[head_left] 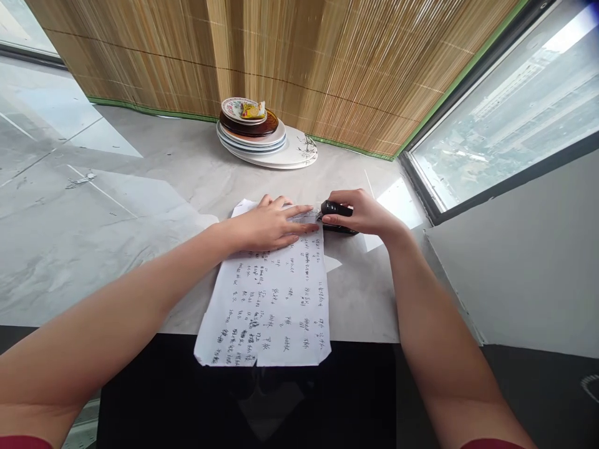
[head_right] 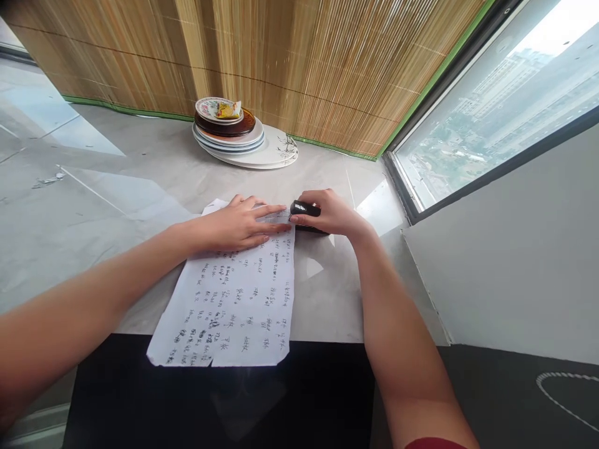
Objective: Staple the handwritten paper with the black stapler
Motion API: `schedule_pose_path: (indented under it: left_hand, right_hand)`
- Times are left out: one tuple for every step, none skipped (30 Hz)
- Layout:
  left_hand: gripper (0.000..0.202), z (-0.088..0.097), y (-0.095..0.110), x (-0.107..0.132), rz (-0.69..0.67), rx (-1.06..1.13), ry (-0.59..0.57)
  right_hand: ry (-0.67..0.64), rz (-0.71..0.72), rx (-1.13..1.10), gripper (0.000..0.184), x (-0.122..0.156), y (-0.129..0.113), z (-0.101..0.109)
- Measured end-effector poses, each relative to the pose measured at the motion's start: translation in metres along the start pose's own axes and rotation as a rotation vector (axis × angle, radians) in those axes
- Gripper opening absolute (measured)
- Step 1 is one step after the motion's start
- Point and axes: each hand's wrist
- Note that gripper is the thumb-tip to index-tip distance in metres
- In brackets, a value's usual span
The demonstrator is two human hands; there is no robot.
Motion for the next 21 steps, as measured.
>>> schedule_pose_path:
  left_hand:
    - [0.046, -0.002, 0.0, 0.0, 0.008, -0.005, -0.025]
    - [0.047, -0.003, 0.0, 0.0, 0.018, -0.005, -0.049]
    - [0.048, -0.004, 0.0, 0.0, 0.028, -0.001, -0.068]
    - [0.049, -0.005, 0.0, -0.001, 0.038, 0.006, -0.079]
    - [0.05, -0.005, 0.0, -0.001, 0.047, 0.013, -0.084]
    - [0.05, -0.006, 0.001, -0.001, 0.054, 0.018, -0.086]
    - [0.05, -0.006, 0.001, -0.001, 0.06, 0.022, -0.087]
    - [0.05, -0.006, 0.001, -0.001, 0.067, 0.026, -0.086]
    - [0.05, -0.007, 0.002, -0.001, 0.073, 0.031, -0.082]
    - [0.05, -0.008, 0.002, -0.001, 0.08, 0.037, -0.076]
    - [0.05, -0.008, 0.002, 0.0, 0.085, 0.043, -0.069]
    - [0.05, -0.009, 0.002, 0.0, 0.088, 0.048, -0.063]
    - [0.05, -0.01, 0.002, 0.0, 0.09, 0.052, -0.059]
    - [0.05, -0.01, 0.002, 0.0, 0.091, 0.054, -0.055]
    - [0.05, -0.011, 0.002, 0.0, 0.092, 0.057, -0.052]
    - [0.049, -0.011, 0.002, 0.0, 0.095, 0.058, -0.05]
    - [0.049, -0.011, 0.002, 0.0, 0.096, 0.059, -0.05]
    - [0.049, -0.011, 0.002, 0.0, 0.095, 0.059, -0.055]
    - [0.049, -0.012, 0.001, 0.0, 0.091, 0.058, -0.062]
    - [0.049, -0.012, 0.001, 0.0, 0.085, 0.058, -0.068]
    - [0.049, -0.012, 0.001, 0.0, 0.081, 0.059, -0.068]
  right_hand:
    - [0.005, -0.006, -0.006, 0.047, 0.0, -0.002, -0.001]
    - [0.006, -0.007, -0.012, 0.044, 0.0, -0.004, -0.002]
    - [0.001, -0.006, -0.018, 0.041, 0.0, -0.006, -0.002]
    - [-0.004, -0.004, -0.029, 0.038, 0.001, -0.007, -0.001]
    - [-0.006, -0.004, -0.043, 0.037, 0.003, -0.007, 0.0]
    - [-0.005, -0.004, -0.058, 0.037, 0.004, -0.008, 0.002]
    - [0.002, -0.005, -0.072, 0.039, 0.005, -0.008, 0.003]
    - [0.014, -0.004, -0.083, 0.039, 0.007, -0.008, 0.005]
    - [0.031, 0.002, -0.09, 0.038, 0.007, -0.008, 0.005]
    - [0.047, 0.014, -0.09, 0.035, 0.007, -0.009, 0.005]
    - [0.057, 0.031, -0.085, 0.032, 0.007, -0.011, 0.004]
    - [0.063, 0.047, -0.075, 0.029, 0.007, -0.012, 0.003]
    - [0.065, 0.06, -0.063, 0.027, 0.006, -0.015, 0.001]
    - [0.062, 0.067, -0.051, 0.025, 0.006, -0.017, 0.0]
    - [0.057, 0.07, -0.04, 0.023, 0.006, -0.018, -0.001]
    - [0.054, 0.069, -0.033, 0.022, 0.006, -0.02, -0.001]
    - [0.055, 0.066, -0.03, 0.022, 0.006, -0.021, -0.001]
    - [0.057, 0.063, -0.028, 0.023, 0.006, -0.021, 0.0]
    - [0.059, 0.058, -0.026, 0.024, 0.007, -0.021, 0.001]
    - [0.062, 0.053, -0.023, 0.024, 0.007, -0.021, 0.002]
    - [0.062, 0.049, -0.018, 0.025, 0.007, -0.021, 0.002]
Point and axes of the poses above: each hand's wrist, its own x-axis away from the middle knuckle, its own z-axis out of the back of the hand, y = z × x, and after that the axes turned 15 degrees about -x, right-handed
